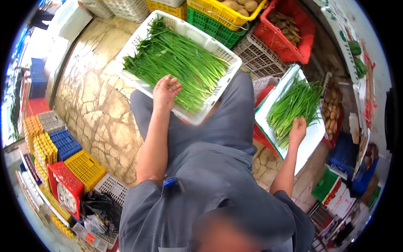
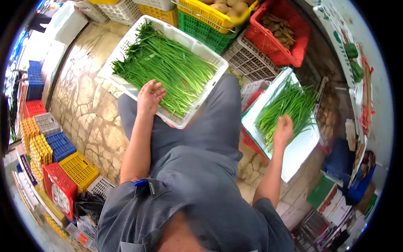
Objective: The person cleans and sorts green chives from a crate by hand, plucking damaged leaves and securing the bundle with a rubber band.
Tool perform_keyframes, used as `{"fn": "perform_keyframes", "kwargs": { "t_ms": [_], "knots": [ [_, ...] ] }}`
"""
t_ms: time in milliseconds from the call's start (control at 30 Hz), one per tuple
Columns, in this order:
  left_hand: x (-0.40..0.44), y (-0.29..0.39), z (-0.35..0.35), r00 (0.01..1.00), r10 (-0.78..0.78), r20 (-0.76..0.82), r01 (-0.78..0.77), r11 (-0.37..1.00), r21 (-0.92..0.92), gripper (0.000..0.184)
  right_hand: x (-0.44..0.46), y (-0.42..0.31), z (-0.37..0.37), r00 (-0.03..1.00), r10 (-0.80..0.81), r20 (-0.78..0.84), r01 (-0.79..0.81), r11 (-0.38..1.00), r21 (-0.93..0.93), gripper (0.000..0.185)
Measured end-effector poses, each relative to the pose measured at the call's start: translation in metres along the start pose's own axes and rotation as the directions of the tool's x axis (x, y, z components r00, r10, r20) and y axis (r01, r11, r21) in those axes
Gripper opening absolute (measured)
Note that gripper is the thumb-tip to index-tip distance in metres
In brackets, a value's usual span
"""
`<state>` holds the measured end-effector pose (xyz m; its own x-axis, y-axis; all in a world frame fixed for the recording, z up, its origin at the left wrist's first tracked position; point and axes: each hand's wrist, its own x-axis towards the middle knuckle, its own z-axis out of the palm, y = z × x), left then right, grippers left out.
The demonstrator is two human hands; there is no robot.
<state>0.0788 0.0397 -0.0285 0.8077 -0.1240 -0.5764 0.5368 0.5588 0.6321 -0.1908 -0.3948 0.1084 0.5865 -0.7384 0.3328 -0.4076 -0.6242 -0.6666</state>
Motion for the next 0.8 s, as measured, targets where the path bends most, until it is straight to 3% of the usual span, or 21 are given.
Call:
{"fn": "perform_keyframes", "kwargs": {
  "t_ms": [100,167,233,300,367,400,500,633,667,767,800],
  "knots": [
    [-0.024,0.0,0.007,1.0,0.022,-0.002,-0.022,0.999,0.047,0.025,-0.002,-0.114,0.071,0.938,-0.175,0.301,0.056,0.929,0.366,0.034],
    [-0.032,-0.004,0.008,0.999,0.03,-0.019,-0.028,0.997,0.078,0.025,-0.014,-0.155,0.138,0.808,-0.281,0.518,0.048,0.908,0.417,0.03],
    [-0.038,-0.007,0.009,0.999,0.05,-0.008,-0.049,0.994,0.093,0.024,-0.032,-0.163,0.219,0.65,-0.32,0.69,0.119,0.939,0.323,0.026],
    [-0.045,-0.006,0.012,0.999,0.052,-0.002,-0.051,0.99,0.134,0.023,-0.04,-0.148,0.295,0.487,-0.327,0.81,0.431,0.896,0.103,0.024],
    [-0.047,-0.002,0.011,0.997,0.076,0.011,-0.077,0.983,0.165,0.025,-0.046,-0.142,0.339,0.408,-0.09,0.909,0.542,0.825,-0.162,0.022],
    [-0.048,-0.001,0.009,0.996,0.092,0.018,-0.094,0.977,0.19,0.026,-0.045,-0.146,0.343,0.399,0.003,0.917,0.534,0.812,-0.235,0.028],
    [-0.047,-0.004,0.003,0.996,0.094,0.009,-0.094,0.979,0.182,0.027,-0.071,-0.141,0.363,0.59,-0.106,0.8,0.711,0.539,-0.453,0.037],
    [-0.05,0.002,0.001,0.997,0.068,0.038,-0.073,0.985,0.155,0.027,-0.072,-0.129,0.38,0.641,-0.066,0.765,0.656,0.564,-0.501,0.04],
    [-0.052,0.003,0.0,0.998,0.045,0.042,-0.051,0.987,0.155,0.027,-0.075,-0.126,0.381,0.63,-0.073,0.773,0.696,0.495,-0.521,0.039],
    [-0.047,0.005,0.001,0.999,0.011,0.04,-0.017,0.988,0.156,0.027,-0.073,-0.129,0.376,0.633,-0.139,0.761,0.72,0.466,-0.514,0.035],
    [-0.049,0.007,0.002,0.999,0.009,0.036,-0.014,0.989,0.147,0.027,-0.069,-0.131,0.375,0.605,-0.11,0.789,0.711,0.52,-0.473,0.035]
  ]
}}
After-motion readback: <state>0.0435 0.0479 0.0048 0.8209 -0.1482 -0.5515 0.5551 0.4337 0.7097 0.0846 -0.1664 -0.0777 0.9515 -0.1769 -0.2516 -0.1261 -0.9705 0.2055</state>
